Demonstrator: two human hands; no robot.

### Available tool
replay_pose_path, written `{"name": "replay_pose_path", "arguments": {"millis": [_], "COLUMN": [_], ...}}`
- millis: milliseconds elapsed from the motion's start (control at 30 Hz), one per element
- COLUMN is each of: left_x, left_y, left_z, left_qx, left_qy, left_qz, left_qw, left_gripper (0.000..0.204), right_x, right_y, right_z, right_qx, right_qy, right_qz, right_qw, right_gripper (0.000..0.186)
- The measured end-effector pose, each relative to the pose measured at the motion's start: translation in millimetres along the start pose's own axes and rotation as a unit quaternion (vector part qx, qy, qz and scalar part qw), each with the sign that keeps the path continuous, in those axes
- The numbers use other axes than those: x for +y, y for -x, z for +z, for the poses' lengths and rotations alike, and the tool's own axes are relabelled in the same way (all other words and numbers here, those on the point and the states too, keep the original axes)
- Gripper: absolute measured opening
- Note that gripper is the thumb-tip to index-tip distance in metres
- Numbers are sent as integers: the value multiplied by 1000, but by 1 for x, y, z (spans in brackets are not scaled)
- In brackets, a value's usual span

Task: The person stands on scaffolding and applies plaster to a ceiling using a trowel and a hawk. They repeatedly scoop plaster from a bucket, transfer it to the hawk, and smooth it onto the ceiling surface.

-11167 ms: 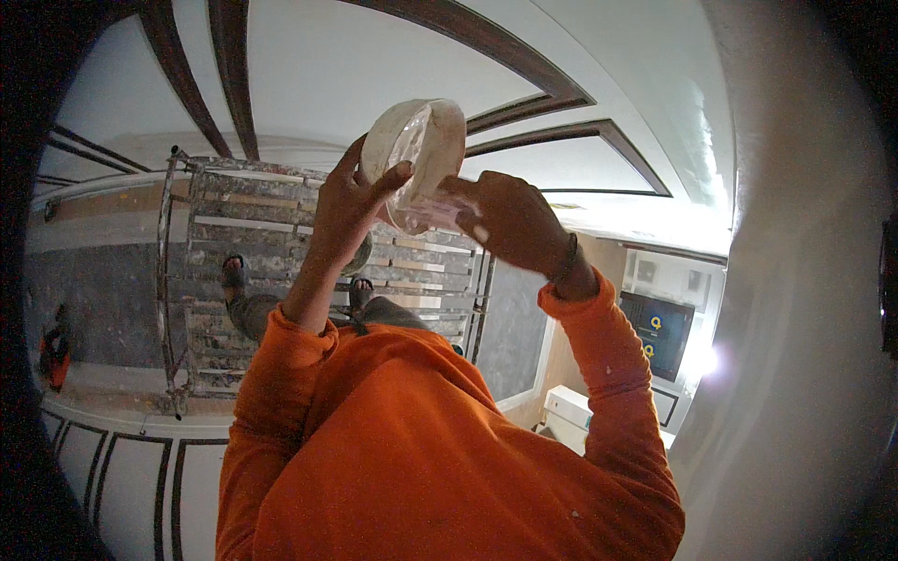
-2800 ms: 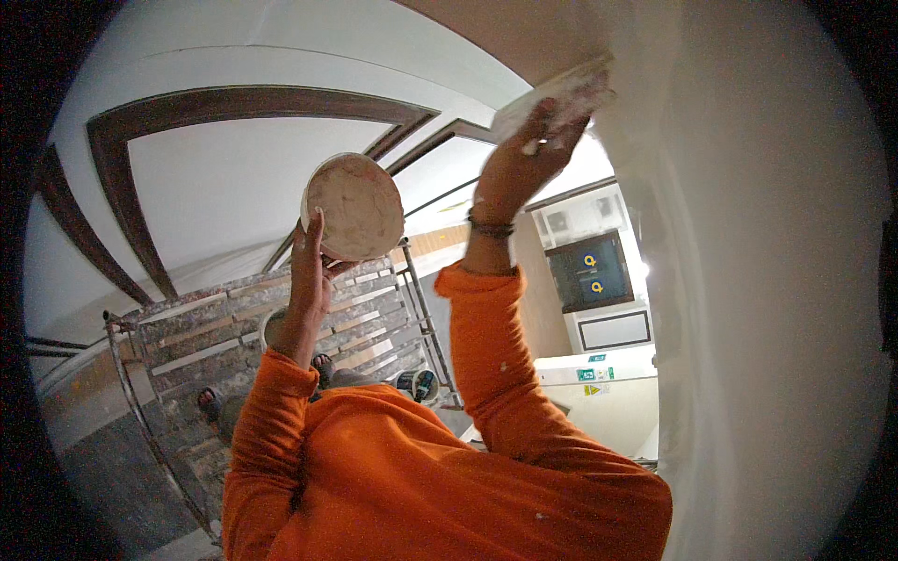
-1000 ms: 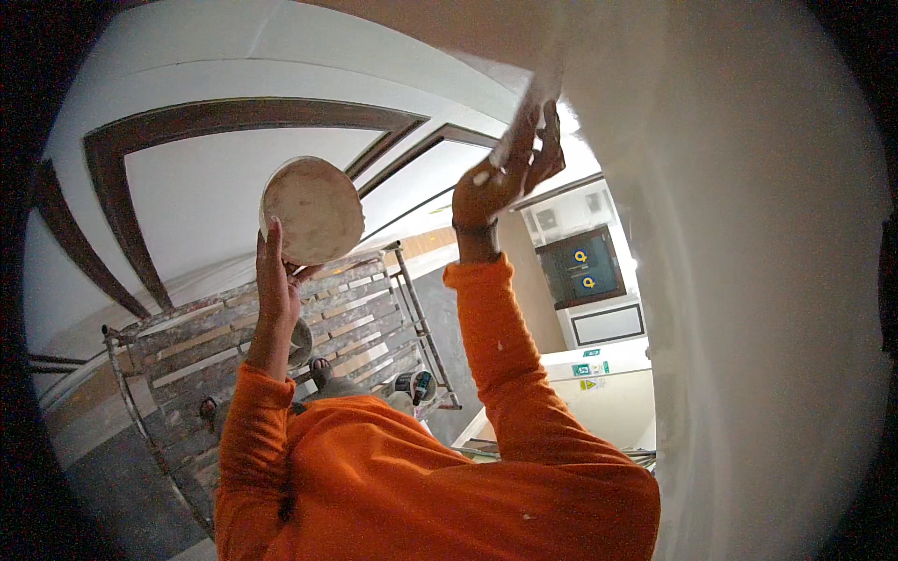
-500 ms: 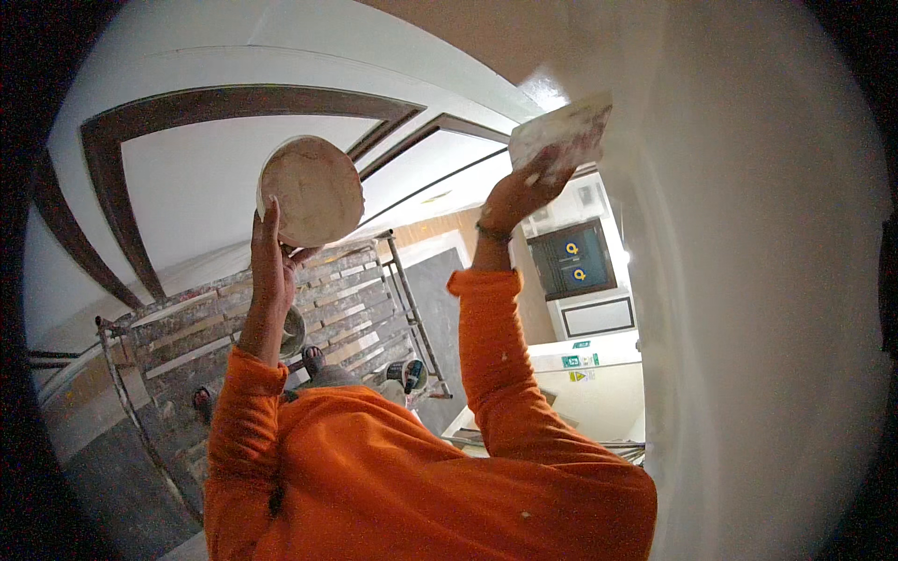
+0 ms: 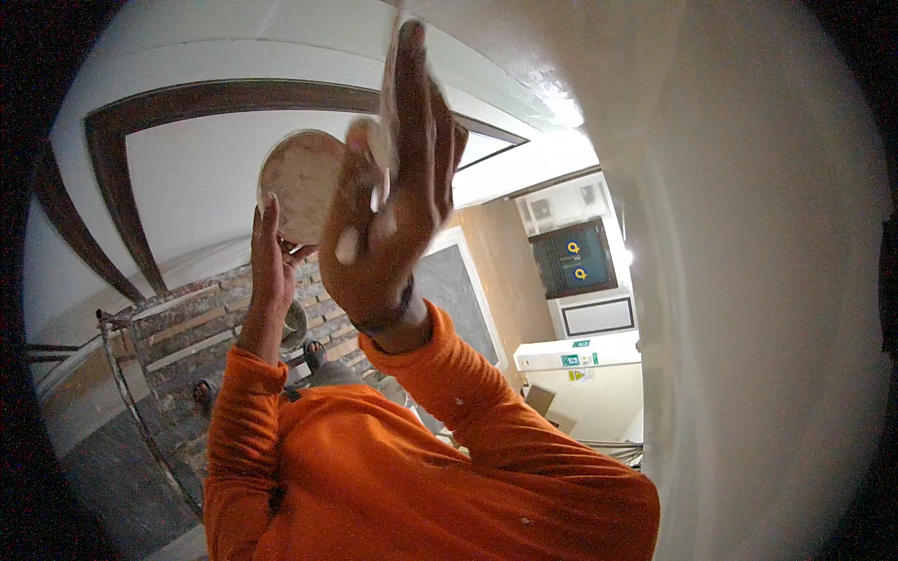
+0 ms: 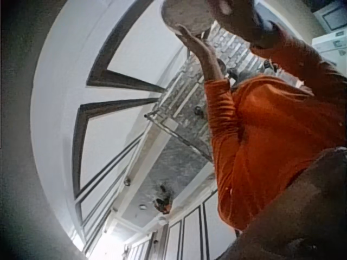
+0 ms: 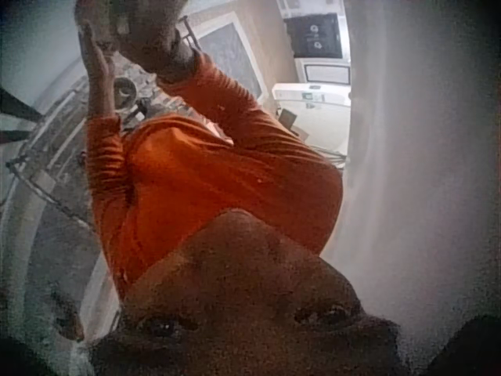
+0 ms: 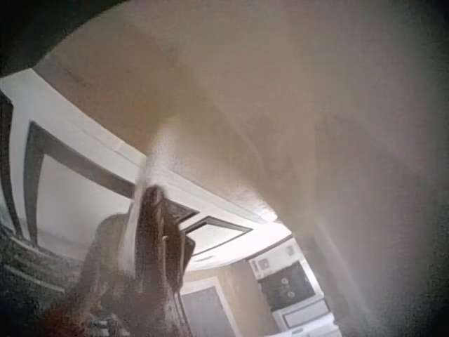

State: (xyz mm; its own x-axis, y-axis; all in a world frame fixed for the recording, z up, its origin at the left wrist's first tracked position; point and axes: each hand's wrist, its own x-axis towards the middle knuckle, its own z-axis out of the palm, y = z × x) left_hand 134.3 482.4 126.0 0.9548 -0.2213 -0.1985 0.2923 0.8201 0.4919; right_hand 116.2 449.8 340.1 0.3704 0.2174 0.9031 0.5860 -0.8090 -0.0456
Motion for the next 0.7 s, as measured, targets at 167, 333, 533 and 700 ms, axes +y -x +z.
{"name": "replay_pose_path", "arguments": {"millis": [167, 333, 533, 700], "left_x": [5, 1, 8, 7], "left_y": [14, 7, 4, 5], "left_z": [7, 10, 4, 2], "left_qx": [25, 17, 26, 34], "left_qy": [-25, -13, -4, -9], "left_qz": [-16, -5, 6, 26], "left_qw": [999, 1000, 1000, 999], "left_gripper": [78, 81, 80, 80], "right_x": [40, 123, 98, 95], "right_y": [12, 21, 56, 30], "right_z": [-29, -4, 5, -52], "right_qx": [18, -47, -34, 115], "right_qy": [100, 122, 133, 154], "right_qz": [-150, -120, -126, 197], "right_qw": [983, 984, 983, 961], "right_gripper": [38, 34, 36, 51]}}
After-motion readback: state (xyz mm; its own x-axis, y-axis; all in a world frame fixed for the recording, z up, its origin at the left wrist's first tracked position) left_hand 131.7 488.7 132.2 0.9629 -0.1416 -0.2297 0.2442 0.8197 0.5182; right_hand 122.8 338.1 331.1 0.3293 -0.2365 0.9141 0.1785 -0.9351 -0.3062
